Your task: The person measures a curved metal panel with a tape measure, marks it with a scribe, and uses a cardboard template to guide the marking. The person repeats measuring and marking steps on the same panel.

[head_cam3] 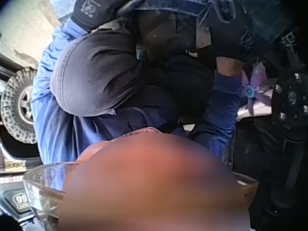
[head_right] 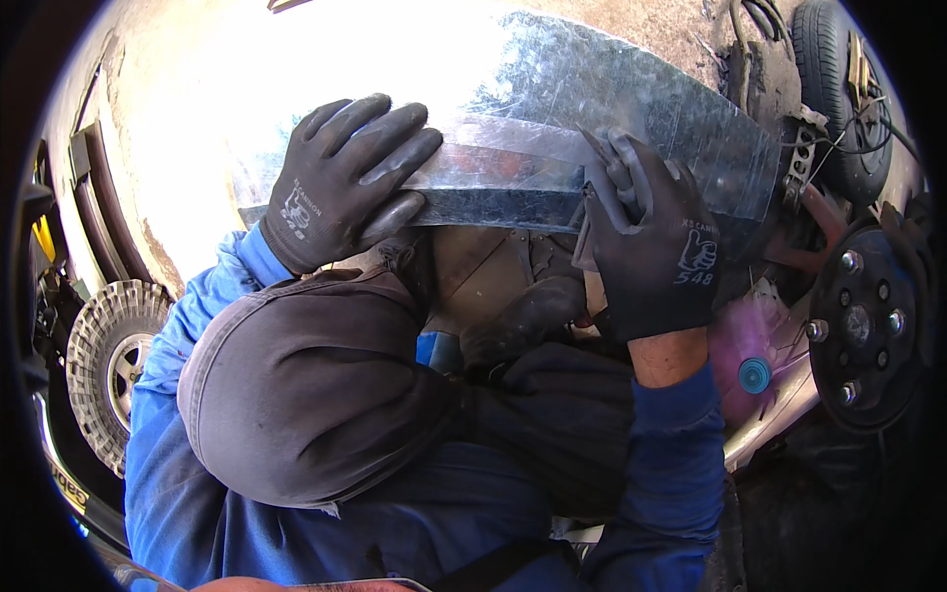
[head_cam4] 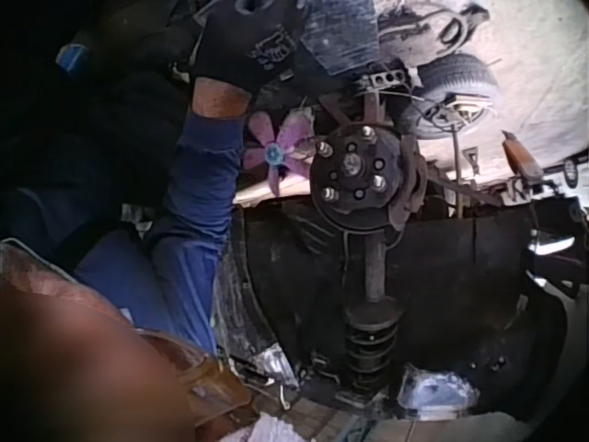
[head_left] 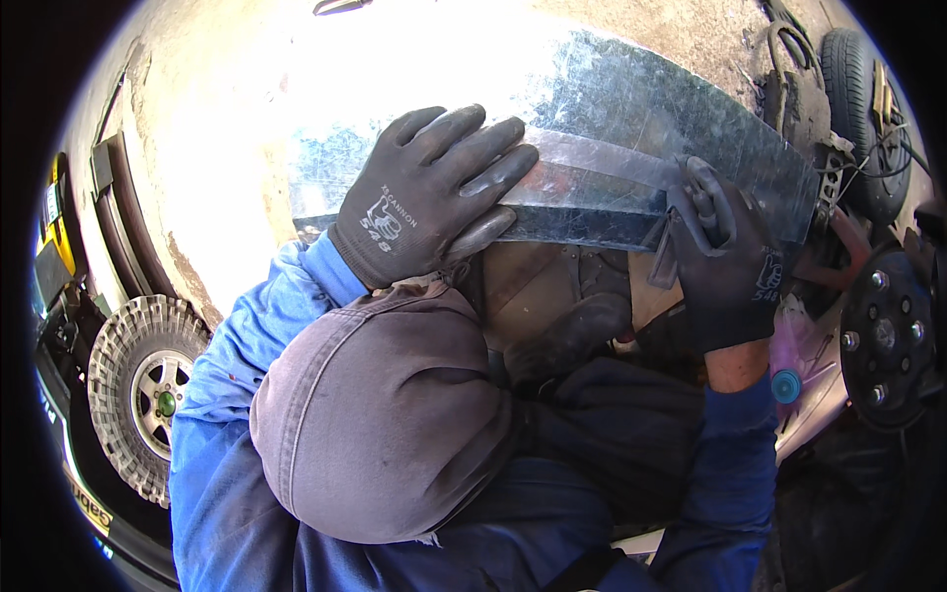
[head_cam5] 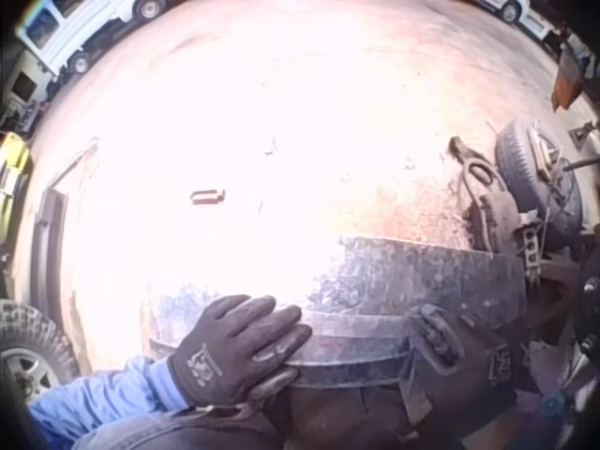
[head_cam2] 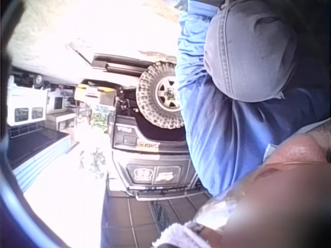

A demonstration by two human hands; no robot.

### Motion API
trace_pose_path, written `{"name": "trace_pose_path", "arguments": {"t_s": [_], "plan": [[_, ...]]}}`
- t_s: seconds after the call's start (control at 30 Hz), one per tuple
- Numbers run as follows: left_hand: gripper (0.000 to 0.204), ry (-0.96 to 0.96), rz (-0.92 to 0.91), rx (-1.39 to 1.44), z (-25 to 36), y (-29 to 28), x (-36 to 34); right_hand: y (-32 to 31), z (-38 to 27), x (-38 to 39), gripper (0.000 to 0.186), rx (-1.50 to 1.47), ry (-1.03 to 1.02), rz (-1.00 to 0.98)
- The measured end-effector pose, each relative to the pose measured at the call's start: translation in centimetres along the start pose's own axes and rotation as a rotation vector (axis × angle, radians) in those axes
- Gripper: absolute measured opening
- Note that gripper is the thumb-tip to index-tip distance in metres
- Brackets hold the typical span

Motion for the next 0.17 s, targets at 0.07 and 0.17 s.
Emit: {"name": "trace_pose_path", "arguments": {"t_s": [0.07,0.17], "plan": [[0.054,-0.003,-0.004,0.004,-0.08,0.07,0.08,-0.02,0.02,-0.05,0.036,-0.015,0.003,-0.003],[0.057,-0.005,-0.002,0.007,-0.14,0.2,0.29,0.34,0.37,-0.15,0.038,-0.08,0.038,-0.006]]}}
Point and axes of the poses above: each hand's wrist, its own x-axis away from the middle knuckle, its own y-axis out of the palm, z = x × y, the point moved 10 cm from there along -x, towards the middle knuckle, and after that the axes turned 13 degrees about z, right-handed, at the moved point
